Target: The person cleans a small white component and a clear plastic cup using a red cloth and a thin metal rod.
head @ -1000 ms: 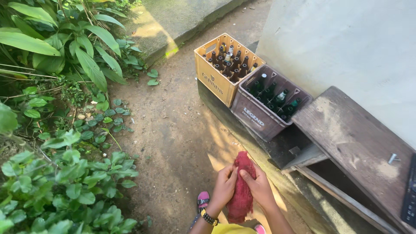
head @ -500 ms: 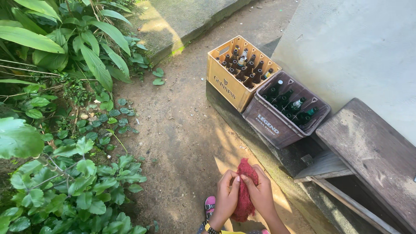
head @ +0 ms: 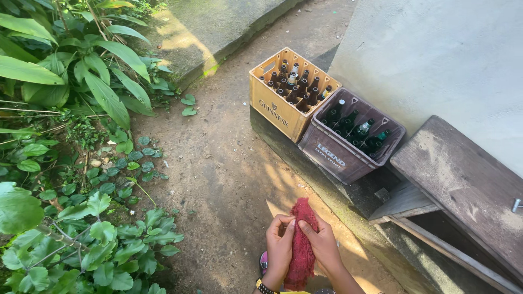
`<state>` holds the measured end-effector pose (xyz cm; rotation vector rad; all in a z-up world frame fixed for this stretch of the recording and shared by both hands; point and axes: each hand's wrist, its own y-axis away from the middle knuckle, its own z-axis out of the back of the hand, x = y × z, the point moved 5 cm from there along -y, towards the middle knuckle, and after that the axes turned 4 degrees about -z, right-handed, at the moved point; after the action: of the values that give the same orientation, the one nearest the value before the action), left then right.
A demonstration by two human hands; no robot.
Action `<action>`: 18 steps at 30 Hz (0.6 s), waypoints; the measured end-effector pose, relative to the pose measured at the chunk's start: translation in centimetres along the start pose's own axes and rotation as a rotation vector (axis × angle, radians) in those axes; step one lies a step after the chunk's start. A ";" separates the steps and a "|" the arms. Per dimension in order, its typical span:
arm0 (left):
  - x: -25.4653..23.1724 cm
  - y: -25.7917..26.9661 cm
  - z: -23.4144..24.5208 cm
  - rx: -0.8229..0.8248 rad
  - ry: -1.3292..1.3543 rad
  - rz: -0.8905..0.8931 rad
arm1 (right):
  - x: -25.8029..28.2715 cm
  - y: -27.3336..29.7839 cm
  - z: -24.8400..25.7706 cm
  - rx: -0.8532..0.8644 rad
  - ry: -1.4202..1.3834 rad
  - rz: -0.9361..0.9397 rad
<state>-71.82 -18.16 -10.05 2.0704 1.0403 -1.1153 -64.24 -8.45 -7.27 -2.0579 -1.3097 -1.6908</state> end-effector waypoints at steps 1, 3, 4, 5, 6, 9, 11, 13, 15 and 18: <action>0.2 -0.1 0.2 0.031 0.000 0.002 | 0.6 0.2 -0.3 0.010 0.039 0.045; 0.5 -0.4 0.4 0.071 -0.022 0.022 | 2.0 0.6 -0.8 0.021 0.162 0.141; 0.6 -0.6 0.5 0.081 -0.044 0.040 | 2.7 0.7 -1.0 0.022 0.246 0.194; 0.4 -0.6 0.6 0.090 -0.067 0.058 | 3.2 0.9 -1.2 0.023 0.331 0.246; 0.2 -0.7 0.7 0.071 -0.112 0.088 | 3.5 1.0 -1.4 0.027 0.349 0.260; -1.9 -0.8 0.1 0.051 -0.283 0.075 | 4.1 1.0 -1.2 0.038 0.410 0.280; -4.7 -0.4 -0.8 0.086 -0.440 -0.080 | 4.2 0.8 -0.9 0.047 0.453 0.270; -6.4 -0.2 -1.8 0.116 -0.418 -0.111 | 4.0 0.3 -0.6 0.109 0.468 0.231; -7.8 -0.1 -2.4 0.165 -0.425 -0.145 | 3.6 -0.1 0.1 0.147 0.452 0.153; -9.0 -0.4 -2.6 0.258 -0.487 -0.173 | 3.1 -0.7 1.2 0.165 0.410 -0.002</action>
<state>-74.24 -19.28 -1.01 1.7708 0.8740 -1.8105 -64.00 -5.71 -5.34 -1.5158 -1.2614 -1.8115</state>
